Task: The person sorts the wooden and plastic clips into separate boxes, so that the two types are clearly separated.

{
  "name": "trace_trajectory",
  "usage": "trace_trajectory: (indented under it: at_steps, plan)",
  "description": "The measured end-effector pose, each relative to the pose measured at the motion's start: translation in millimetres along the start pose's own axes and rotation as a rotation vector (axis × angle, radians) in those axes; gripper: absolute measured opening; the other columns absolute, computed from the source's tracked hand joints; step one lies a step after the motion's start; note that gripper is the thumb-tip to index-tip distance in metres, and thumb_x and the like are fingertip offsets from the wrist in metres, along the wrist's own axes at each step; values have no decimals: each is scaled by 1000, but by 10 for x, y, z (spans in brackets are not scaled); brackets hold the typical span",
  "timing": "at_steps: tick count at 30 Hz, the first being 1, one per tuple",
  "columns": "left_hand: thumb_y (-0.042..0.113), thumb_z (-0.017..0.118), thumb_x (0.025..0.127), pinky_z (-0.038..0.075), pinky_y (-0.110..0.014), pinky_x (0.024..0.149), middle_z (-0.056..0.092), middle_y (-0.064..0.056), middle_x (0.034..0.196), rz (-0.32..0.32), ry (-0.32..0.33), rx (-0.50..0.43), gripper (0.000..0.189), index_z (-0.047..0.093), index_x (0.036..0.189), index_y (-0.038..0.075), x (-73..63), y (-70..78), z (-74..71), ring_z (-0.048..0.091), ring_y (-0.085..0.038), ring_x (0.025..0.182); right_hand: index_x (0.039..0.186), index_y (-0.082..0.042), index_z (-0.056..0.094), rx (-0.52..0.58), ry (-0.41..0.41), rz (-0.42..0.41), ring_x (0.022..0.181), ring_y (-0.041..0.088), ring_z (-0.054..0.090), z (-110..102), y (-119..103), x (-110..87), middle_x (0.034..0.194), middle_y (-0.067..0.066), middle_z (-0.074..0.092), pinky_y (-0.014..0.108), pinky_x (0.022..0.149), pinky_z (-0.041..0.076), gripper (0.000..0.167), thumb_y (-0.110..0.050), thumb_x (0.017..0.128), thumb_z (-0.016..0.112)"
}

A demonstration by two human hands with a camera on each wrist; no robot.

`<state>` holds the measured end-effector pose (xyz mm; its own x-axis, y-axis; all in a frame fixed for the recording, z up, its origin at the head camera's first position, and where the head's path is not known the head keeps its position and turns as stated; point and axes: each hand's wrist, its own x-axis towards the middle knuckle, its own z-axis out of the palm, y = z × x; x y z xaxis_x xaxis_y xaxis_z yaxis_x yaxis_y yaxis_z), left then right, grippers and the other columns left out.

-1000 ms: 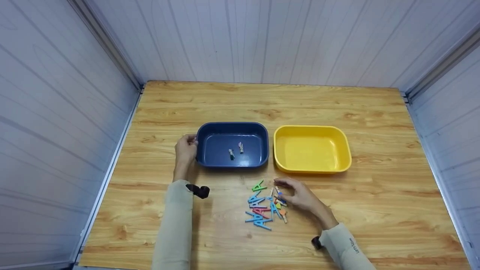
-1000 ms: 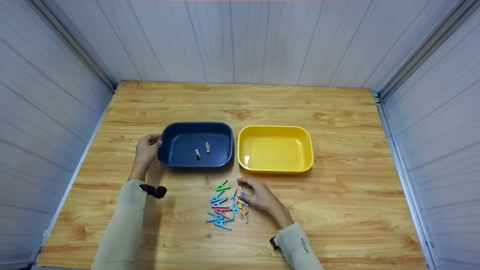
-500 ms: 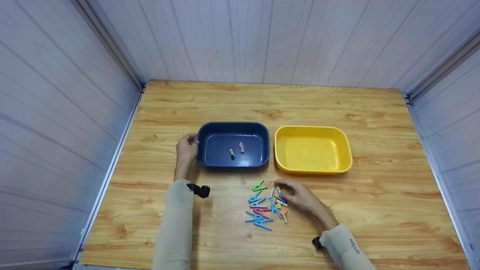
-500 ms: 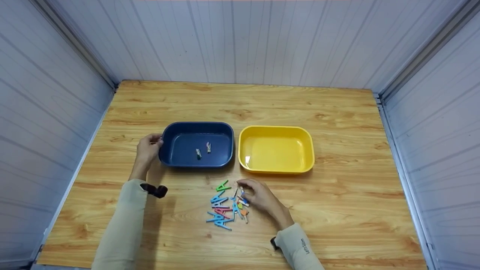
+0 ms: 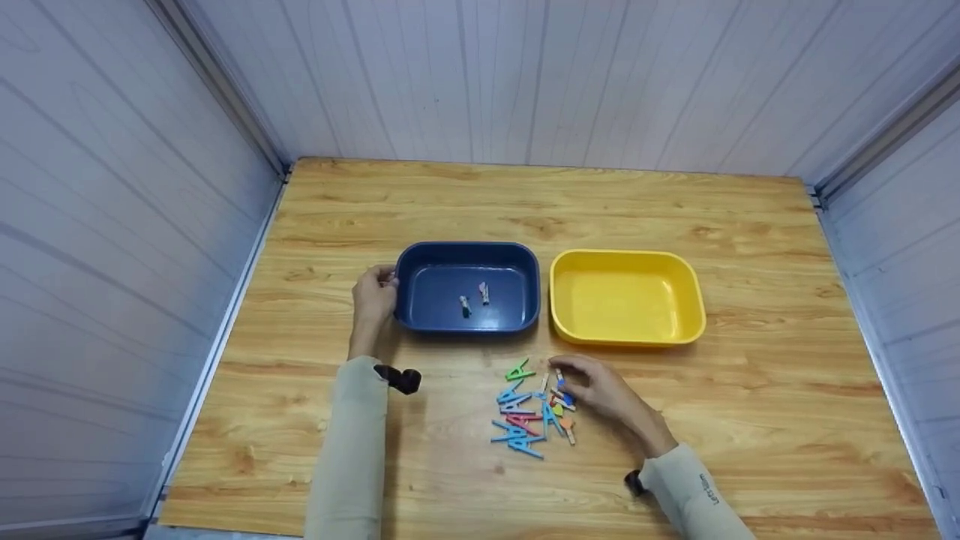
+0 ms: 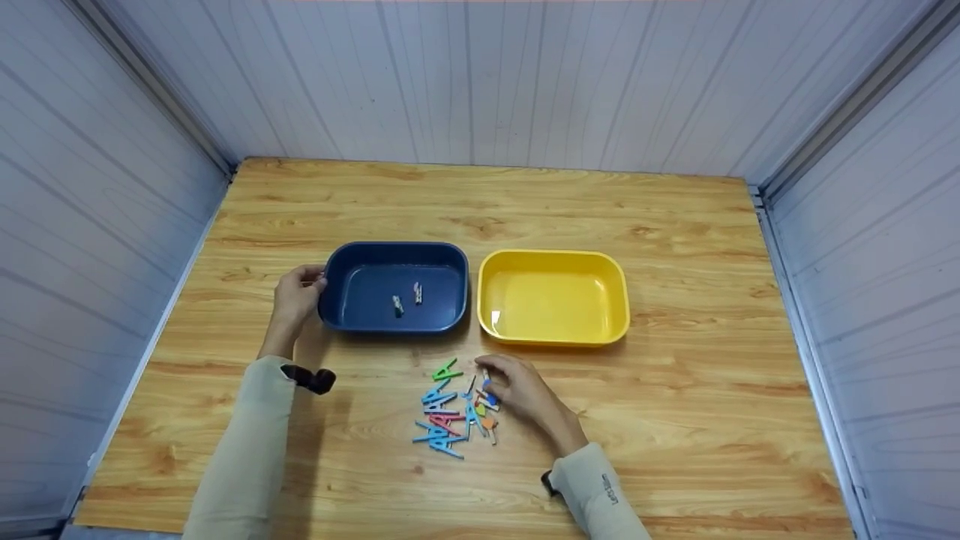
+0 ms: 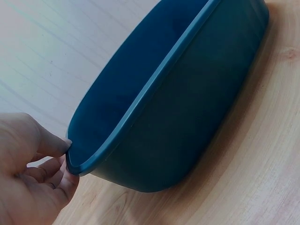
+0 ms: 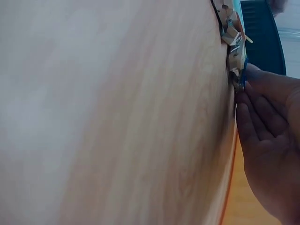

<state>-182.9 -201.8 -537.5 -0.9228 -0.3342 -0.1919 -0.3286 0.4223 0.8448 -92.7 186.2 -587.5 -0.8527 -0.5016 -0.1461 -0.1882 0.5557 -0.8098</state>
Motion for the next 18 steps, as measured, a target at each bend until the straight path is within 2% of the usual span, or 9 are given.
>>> trace_trajectory:
  at_steps: [18]
  plan:
    - [2,51,94,47,-34,90,64,-15,112,-2,20,3,28,62,119,0,3,12,11,58,-24,101,130,-14,58,-44,25,-64,127,26,50,1,10,-4,133,6,58,46,109,36,45,-11,87,69]
